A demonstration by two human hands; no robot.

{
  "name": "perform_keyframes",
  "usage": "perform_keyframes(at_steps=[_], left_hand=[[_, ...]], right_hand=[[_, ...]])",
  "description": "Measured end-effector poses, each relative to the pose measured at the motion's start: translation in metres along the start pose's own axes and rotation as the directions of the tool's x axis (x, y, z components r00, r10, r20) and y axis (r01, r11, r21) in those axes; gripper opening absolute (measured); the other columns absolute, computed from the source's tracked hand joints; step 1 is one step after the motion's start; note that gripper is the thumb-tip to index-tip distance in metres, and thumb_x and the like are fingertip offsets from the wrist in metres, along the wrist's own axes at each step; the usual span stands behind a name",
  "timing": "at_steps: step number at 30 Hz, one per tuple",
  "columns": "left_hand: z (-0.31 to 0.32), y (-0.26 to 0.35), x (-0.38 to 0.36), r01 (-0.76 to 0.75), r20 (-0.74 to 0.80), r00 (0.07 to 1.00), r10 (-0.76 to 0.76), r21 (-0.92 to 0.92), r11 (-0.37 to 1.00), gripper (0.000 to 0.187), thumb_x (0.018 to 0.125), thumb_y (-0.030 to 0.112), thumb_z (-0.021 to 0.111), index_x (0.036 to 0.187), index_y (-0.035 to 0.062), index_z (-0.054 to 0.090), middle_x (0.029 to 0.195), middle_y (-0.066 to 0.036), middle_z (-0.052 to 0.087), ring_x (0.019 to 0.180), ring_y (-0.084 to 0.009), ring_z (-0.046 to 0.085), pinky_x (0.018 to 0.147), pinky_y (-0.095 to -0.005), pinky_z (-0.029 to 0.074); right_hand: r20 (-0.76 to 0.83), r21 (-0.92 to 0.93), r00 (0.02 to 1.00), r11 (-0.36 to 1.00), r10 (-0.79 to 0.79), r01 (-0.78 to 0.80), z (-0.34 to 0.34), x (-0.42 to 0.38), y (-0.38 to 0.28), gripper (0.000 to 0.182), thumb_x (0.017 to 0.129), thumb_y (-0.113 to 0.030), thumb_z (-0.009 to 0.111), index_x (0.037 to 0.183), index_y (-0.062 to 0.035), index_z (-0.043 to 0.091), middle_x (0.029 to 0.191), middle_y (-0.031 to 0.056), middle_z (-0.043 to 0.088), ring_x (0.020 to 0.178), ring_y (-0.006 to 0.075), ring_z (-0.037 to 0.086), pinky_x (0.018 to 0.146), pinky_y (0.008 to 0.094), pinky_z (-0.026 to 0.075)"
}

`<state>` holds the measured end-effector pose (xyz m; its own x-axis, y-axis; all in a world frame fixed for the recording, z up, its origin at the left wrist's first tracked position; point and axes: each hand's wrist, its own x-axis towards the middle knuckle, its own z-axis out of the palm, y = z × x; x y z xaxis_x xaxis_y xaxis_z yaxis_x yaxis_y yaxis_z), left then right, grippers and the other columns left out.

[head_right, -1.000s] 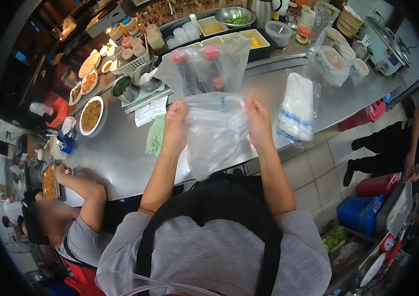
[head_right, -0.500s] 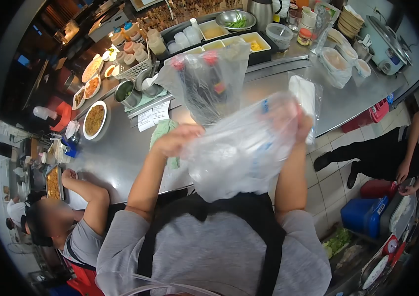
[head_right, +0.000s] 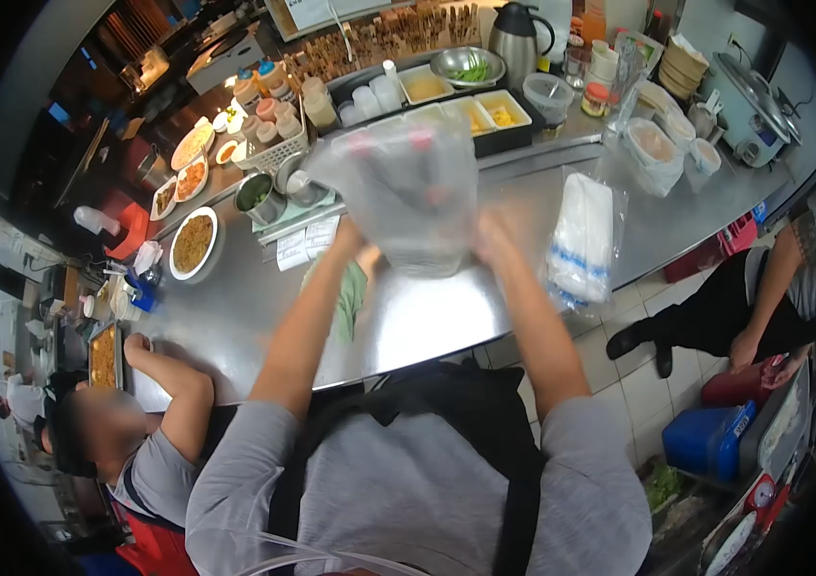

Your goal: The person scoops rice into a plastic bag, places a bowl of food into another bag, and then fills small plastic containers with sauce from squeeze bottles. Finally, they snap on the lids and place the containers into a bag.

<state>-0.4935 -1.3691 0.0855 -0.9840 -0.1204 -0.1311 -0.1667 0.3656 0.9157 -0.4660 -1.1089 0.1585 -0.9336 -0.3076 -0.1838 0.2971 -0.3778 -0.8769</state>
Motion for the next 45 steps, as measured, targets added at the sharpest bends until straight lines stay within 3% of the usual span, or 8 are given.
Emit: perform_keyframes(at_steps=[4,10,15,20,23,25,28,45], left_hand=[[0.022,0.011,-0.038,0.429,0.118,0.897,-0.427,-0.471,0.771,0.049,0.086,0.033,0.049,0.123,0.002,0.042,0.119,-0.011,0.05,0.102,-0.0215,0.051,0.079,-0.0351,0.045],[0.009,0.003,0.02,0.037,0.187,0.981,0.058,-0.466,0.884,0.051,0.083,0.026,0.054,0.124,-0.0016,0.039,0.123,-0.015,0.046,0.109,-0.0237,0.047,0.09,-0.0352,0.039],[0.034,-0.038,0.05,-0.431,-0.023,0.895,0.446,0.216,0.876,0.036,0.087,0.022,0.049,0.115,0.0004,0.05,0.102,-0.011,0.058,0.092,-0.0267,0.055,0.08,-0.0307,0.044],[0.026,-0.064,0.003,-0.141,-0.029,0.989,0.142,0.052,0.989,0.022,0.088,0.016,0.046,0.102,0.0029,0.058,0.089,-0.01,0.063,0.085,-0.0262,0.058,0.076,-0.0297,0.045],[0.021,-0.068,-0.035,0.505,0.398,0.863,-0.311,-0.677,0.536,0.016,0.088,0.012,0.045,0.098,0.0079,0.057,0.092,-0.01,0.063,0.086,-0.0221,0.059,0.077,-0.0289,0.045],[0.03,-0.06,-0.068,0.677,0.611,0.712,0.346,-0.728,-0.107,0.013,0.088,0.01,0.046,0.097,0.0081,0.055,0.084,-0.007,0.062,0.078,-0.0147,0.058,0.071,-0.0264,0.045],[0.041,0.018,-0.105,0.417,0.371,0.878,-0.302,-0.903,0.105,0.021,0.087,0.013,0.05,0.105,0.0017,0.052,0.087,-0.008,0.06,0.084,-0.017,0.058,0.067,-0.0236,0.049],[0.044,-0.02,-0.108,0.183,0.08,0.98,-0.181,-0.712,0.678,0.034,0.084,0.013,0.058,0.109,0.0009,0.039,0.075,-0.006,0.052,0.056,-0.01,0.047,0.047,-0.0217,0.039]], right_hand=[[-0.086,0.251,0.982,0.958,0.167,-0.141,-0.058,0.022,0.084,0.032,0.087,-0.022,0.047,0.109,-0.0004,0.052,0.097,0.011,0.06,0.087,0.0203,0.06,0.073,0.0316,0.052],[-0.064,0.267,0.946,0.919,0.318,-0.291,-0.055,0.058,0.044,0.028,0.085,-0.018,0.046,0.105,-0.0009,0.055,0.096,0.0102,0.061,0.085,0.0199,0.06,0.077,0.0355,0.05],[-0.239,-0.655,0.853,0.725,-0.465,0.212,-0.08,0.092,0.108,0.029,0.086,-0.019,0.043,0.093,0.0061,0.057,0.085,0.0118,0.063,0.079,0.0266,0.061,0.068,0.0359,0.048],[-0.221,-0.066,0.959,0.984,-0.177,0.166,-0.117,0.05,0.133,0.019,0.087,-0.017,0.048,0.094,-0.002,0.058,0.085,0.0078,0.063,0.073,0.0217,0.059,0.065,0.0326,0.047],[-0.056,0.519,0.969,0.837,0.239,-0.176,-0.063,-0.008,0.085,0.013,0.085,-0.017,0.053,0.094,-0.0091,0.058,0.088,0.0046,0.062,0.07,0.0164,0.056,0.06,0.0278,0.043],[-0.151,0.717,0.879,0.663,0.452,-0.217,-0.024,-0.036,0.077,0.012,0.084,-0.018,0.056,0.094,-0.0125,0.057,0.09,0.003,0.061,0.069,0.0134,0.055,0.058,0.0247,0.041],[0.013,0.76,0.905,0.584,0.426,-0.286,-0.003,-0.041,0.084,0.017,0.083,-0.025,0.059,0.097,-0.0151,0.057,0.094,-0.0008,0.061,0.067,0.0088,0.05,0.057,0.0211,0.035],[-0.143,0.366,0.972,0.922,0.187,-0.123,-0.032,-0.036,0.101,0.018,0.086,-0.021,0.056,0.09,-0.0065,0.047,0.066,-0.0005,0.047,0.054,0.0068,0.044,0.045,0.0188,0.034]])
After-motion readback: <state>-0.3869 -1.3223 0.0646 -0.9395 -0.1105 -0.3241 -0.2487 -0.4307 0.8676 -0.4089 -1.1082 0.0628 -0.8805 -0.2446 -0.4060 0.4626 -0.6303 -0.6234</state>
